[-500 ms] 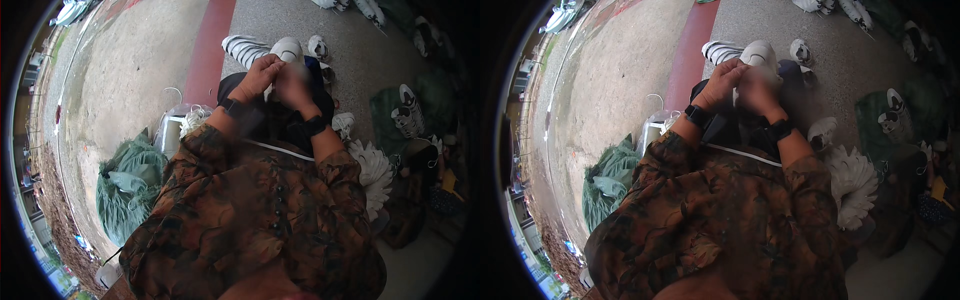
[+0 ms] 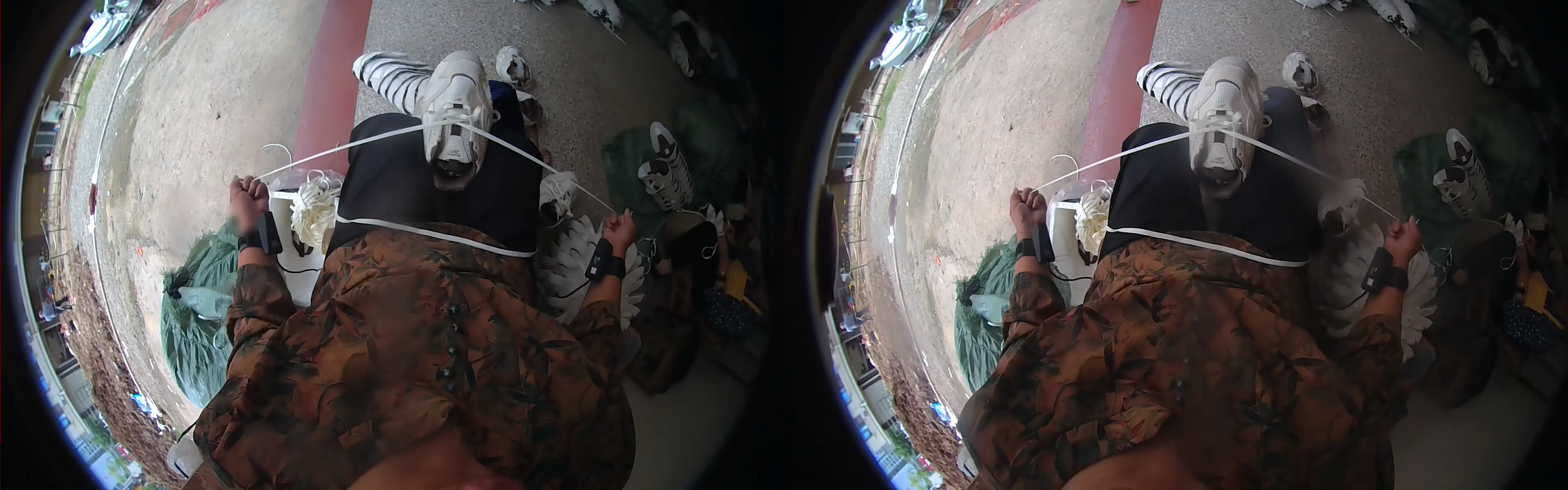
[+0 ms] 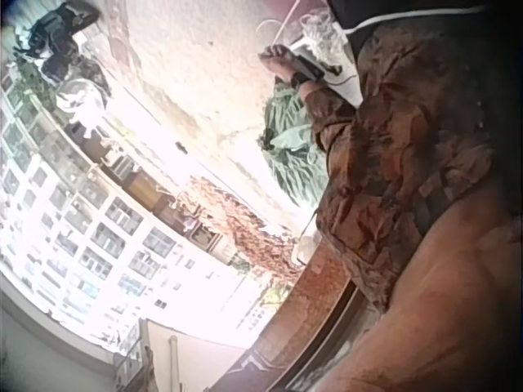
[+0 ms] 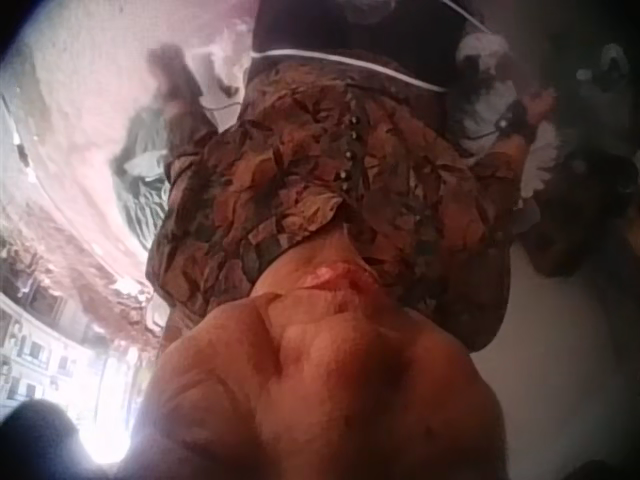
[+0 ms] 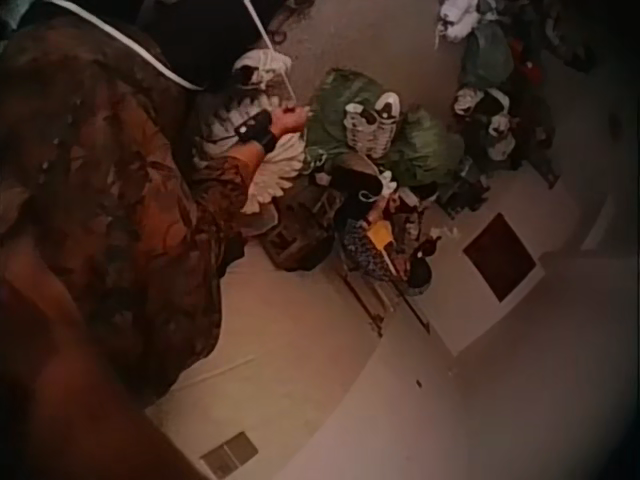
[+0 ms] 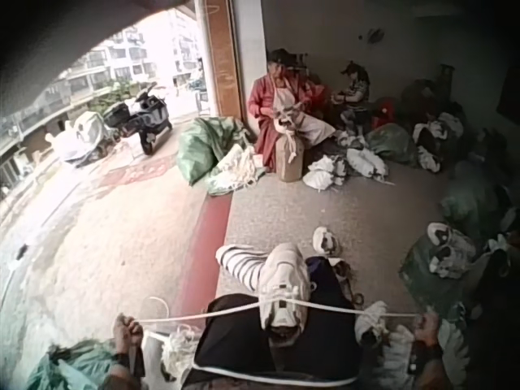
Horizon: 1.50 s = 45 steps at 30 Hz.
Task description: The person sits on the ground and threads white shoelaces through the eyelets of white sneakers. They pull the laces tight, adjust the tongue, and tie knots on multiple shoes, handling them one at a time.
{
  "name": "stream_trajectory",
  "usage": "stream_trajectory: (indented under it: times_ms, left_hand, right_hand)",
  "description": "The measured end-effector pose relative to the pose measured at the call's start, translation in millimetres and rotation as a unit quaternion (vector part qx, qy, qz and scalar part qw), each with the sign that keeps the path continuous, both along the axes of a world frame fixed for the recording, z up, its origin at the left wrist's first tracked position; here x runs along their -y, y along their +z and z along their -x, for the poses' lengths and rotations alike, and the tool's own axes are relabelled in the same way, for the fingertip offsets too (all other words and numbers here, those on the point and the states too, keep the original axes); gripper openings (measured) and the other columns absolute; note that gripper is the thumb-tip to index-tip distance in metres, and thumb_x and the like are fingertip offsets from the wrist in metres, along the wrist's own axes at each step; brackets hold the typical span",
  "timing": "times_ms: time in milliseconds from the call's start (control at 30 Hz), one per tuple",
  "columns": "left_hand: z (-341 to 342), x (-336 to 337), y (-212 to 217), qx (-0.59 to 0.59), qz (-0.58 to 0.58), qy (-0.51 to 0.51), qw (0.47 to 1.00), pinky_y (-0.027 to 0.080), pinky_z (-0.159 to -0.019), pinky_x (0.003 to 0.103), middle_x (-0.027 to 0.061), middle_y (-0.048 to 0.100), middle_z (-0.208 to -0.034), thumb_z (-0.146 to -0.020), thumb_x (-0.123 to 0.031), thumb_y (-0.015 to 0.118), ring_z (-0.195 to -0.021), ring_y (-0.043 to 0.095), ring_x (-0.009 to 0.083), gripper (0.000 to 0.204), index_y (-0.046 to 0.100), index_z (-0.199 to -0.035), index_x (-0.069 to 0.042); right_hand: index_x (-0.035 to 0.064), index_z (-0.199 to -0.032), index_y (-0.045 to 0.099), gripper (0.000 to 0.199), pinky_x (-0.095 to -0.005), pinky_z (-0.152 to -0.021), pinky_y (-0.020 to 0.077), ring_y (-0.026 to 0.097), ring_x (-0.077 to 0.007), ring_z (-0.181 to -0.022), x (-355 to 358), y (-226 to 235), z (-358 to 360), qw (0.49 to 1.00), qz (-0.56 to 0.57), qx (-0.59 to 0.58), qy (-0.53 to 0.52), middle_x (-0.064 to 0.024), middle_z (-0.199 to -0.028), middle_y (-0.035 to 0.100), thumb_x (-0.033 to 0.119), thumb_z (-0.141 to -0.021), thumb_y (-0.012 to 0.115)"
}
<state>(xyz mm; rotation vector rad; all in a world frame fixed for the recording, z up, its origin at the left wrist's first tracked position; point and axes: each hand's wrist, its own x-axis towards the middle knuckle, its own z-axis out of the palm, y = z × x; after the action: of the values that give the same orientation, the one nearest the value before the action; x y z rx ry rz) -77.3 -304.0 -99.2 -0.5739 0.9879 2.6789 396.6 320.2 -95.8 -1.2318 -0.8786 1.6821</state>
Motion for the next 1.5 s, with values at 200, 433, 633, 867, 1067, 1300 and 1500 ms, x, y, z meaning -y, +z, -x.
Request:
stream_trajectory:
  times_ms: [200,433,633,867,1067,1300,1500]
  left_hand:
    - [-17.5,-52.0,3.4,-0.097,0.489,-0.151,0.854,0.046,-0.047,0.023,0.0079,0.055,-0.072,-0.086,-0.018,0.06,-0.056,0.055,0.0124,0.019,0.051,-0.091,-0.001]
    - [-45.2,-241.1,59.5,-0.491,0.549,-0.264,0.623,0.048,-0.062,0.03,0.0089,0.062,-0.075,-0.077,-0.01,0.068,-0.065,0.058,0.0158,0.022,0.057,-0.093,0.0]
    - [-66.7,-297.3,73.3,-0.453,0.503,-0.362,0.64,0.05,-0.064,0.034,0.0144,0.065,-0.075,-0.074,-0.018,0.069,-0.069,0.063,0.0242,0.026,0.063,-0.09,0.001]
    - [-65.8,-303.7,49.2,-0.363,0.375,-0.402,0.753,0.048,-0.06,0.026,0.0077,0.064,-0.072,-0.079,-0.014,0.065,-0.063,0.058,0.0119,0.017,0.065,-0.085,0.002]
    - [-67.7,-302.0,67.8,-0.273,0.297,-0.488,0.774,0.047,-0.06,0.028,0.0056,0.062,-0.073,-0.083,-0.022,0.061,-0.065,0.056,0.0122,0.024,0.065,-0.086,0.002]
    - [-60.4,-309.7,60.4,-0.294,0.342,-0.496,0.742,0.045,-0.052,0.026,0.0053,0.058,-0.067,-0.083,-0.023,0.056,-0.057,0.054,0.012,0.026,0.06,-0.082,0.002]
    - [-64.6,-308.8,66.3,-0.264,0.313,-0.489,0.77,0.046,-0.055,0.027,0.0056,0.059,-0.071,-0.082,-0.022,0.056,-0.06,0.055,0.0122,0.023,0.06,-0.083,0.001]
  right_hand:
    - [0.0046,-0.078,0.052,0.017,-0.0312,-0.056,0.0446,0.059,-0.0197,-0.065,23.7,-0.6,50.6,0.793,-0.312,0.471,0.228,-0.0063,-0.067,0.053,0.017,-0.077,0.064]
    - [-0.0001,-0.085,0.058,0.016,-0.0299,-0.061,0.0459,0.059,-0.0168,-0.067,132.5,65.1,236.6,0.816,-0.419,0.195,0.346,-0.0099,-0.073,0.062,0.01,-0.073,0.064]
    - [-0.0028,-0.078,0.062,0.009,-0.0274,-0.054,0.0445,0.054,-0.0102,-0.057,171.9,49.4,285.1,0.842,-0.398,0.167,0.323,-0.0066,-0.065,0.061,0.004,-0.073,0.063]
    - [-0.0022,-0.083,0.065,0.008,-0.0193,-0.051,0.0393,0.049,-0.0048,-0.055,173.5,51.6,286.1,0.927,-0.183,0.074,0.32,0.0002,-0.068,0.059,0.001,-0.079,0.058]
    - [0.0013,-0.078,0.064,0.014,-0.0185,-0.052,0.0351,0.044,-0.0049,-0.052,169.9,70.1,283.0,0.889,-0.128,0.044,0.438,0.0022,-0.063,0.056,0.013,-0.083,0.06]
    - [0.0052,-0.068,0.059,0.015,-0.02,-0.05,0.0338,0.043,-0.0047,-0.052,156.5,67.8,285.0,0.86,-0.162,0.103,0.473,0.002,-0.059,0.053,0.013,-0.08,0.063]
    - [0.0008,-0.071,0.059,0.005,-0.0234,-0.051,0.0421,0.051,-0.0067,-0.056,171.9,56.4,290.5,0.864,-0.354,0.17,0.316,-0.0003,-0.062,0.057,0.001,-0.075,0.061]
